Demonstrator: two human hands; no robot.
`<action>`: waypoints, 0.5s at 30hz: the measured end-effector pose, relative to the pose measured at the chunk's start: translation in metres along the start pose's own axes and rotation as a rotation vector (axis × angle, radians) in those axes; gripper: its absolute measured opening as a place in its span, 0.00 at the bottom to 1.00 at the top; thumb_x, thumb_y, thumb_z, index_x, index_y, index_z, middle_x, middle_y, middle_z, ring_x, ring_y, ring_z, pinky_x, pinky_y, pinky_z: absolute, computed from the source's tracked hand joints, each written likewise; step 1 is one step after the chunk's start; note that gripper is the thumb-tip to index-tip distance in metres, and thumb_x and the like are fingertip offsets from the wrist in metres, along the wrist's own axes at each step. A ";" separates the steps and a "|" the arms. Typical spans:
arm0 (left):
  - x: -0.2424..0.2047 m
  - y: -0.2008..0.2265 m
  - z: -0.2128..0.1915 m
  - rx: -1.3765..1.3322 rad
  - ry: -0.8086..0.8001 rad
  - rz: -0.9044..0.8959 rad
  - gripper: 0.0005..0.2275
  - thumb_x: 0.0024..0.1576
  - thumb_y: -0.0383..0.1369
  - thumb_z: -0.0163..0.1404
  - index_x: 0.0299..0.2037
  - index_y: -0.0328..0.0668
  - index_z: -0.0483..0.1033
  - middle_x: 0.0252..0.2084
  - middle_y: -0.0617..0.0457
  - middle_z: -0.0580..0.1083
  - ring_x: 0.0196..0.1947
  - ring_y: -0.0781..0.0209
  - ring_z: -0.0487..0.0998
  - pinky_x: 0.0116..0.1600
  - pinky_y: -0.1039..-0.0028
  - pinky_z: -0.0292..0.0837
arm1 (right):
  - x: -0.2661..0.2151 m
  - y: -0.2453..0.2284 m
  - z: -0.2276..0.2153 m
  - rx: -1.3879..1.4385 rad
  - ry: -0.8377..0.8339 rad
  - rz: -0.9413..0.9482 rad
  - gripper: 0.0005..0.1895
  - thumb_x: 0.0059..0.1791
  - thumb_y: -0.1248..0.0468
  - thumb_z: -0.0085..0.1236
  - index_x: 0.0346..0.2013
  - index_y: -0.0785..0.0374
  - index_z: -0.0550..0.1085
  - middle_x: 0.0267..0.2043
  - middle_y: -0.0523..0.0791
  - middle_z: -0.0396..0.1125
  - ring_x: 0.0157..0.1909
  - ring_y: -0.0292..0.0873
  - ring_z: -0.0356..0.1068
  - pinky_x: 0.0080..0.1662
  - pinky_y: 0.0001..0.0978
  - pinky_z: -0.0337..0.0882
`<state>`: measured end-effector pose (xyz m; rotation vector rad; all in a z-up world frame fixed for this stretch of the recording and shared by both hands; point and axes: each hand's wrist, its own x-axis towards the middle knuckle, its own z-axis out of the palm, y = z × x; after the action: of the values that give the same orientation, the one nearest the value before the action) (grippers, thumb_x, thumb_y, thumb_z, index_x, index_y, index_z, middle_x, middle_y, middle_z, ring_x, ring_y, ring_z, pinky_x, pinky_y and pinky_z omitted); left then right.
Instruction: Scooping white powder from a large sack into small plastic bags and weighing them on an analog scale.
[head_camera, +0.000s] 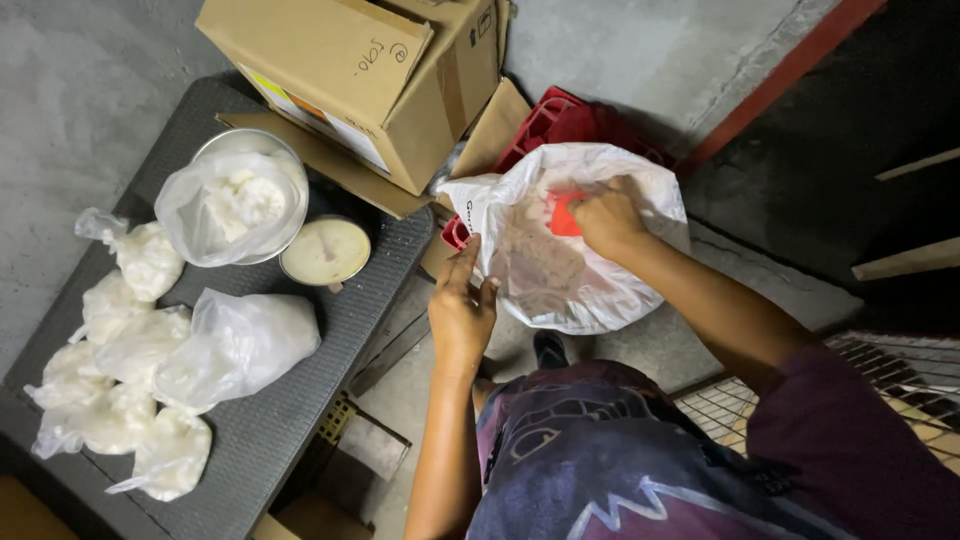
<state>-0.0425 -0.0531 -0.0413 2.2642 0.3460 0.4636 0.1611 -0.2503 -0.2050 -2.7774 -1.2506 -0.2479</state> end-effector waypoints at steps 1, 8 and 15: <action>-0.001 -0.002 0.000 0.002 -0.001 -0.004 0.26 0.49 0.24 0.62 0.61 0.43 0.74 0.53 0.41 0.76 0.39 0.47 0.82 0.45 0.65 0.77 | -0.002 0.001 0.011 0.003 -0.003 -0.001 0.08 0.47 0.63 0.50 0.32 0.56 0.79 0.28 0.51 0.75 0.37 0.53 0.77 0.51 0.52 0.68; 0.000 -0.005 -0.001 -0.025 -0.014 -0.072 0.24 0.50 0.24 0.61 0.60 0.45 0.76 0.48 0.46 0.78 0.24 0.58 0.77 0.35 0.70 0.76 | -0.010 -0.006 -0.001 0.059 -0.021 0.070 0.08 0.48 0.64 0.50 0.34 0.56 0.79 0.29 0.50 0.75 0.37 0.52 0.76 0.51 0.51 0.66; 0.002 -0.005 -0.003 -0.018 -0.010 -0.061 0.24 0.50 0.24 0.61 0.60 0.43 0.76 0.46 0.46 0.78 0.23 0.60 0.77 0.35 0.71 0.75 | -0.002 -0.025 -0.006 0.150 0.003 0.154 0.05 0.42 0.59 0.61 0.32 0.52 0.79 0.28 0.51 0.74 0.36 0.56 0.75 0.48 0.51 0.69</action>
<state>-0.0423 -0.0471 -0.0425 2.2315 0.4036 0.4217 0.1405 -0.2365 -0.1994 -2.7241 -1.0030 -0.1397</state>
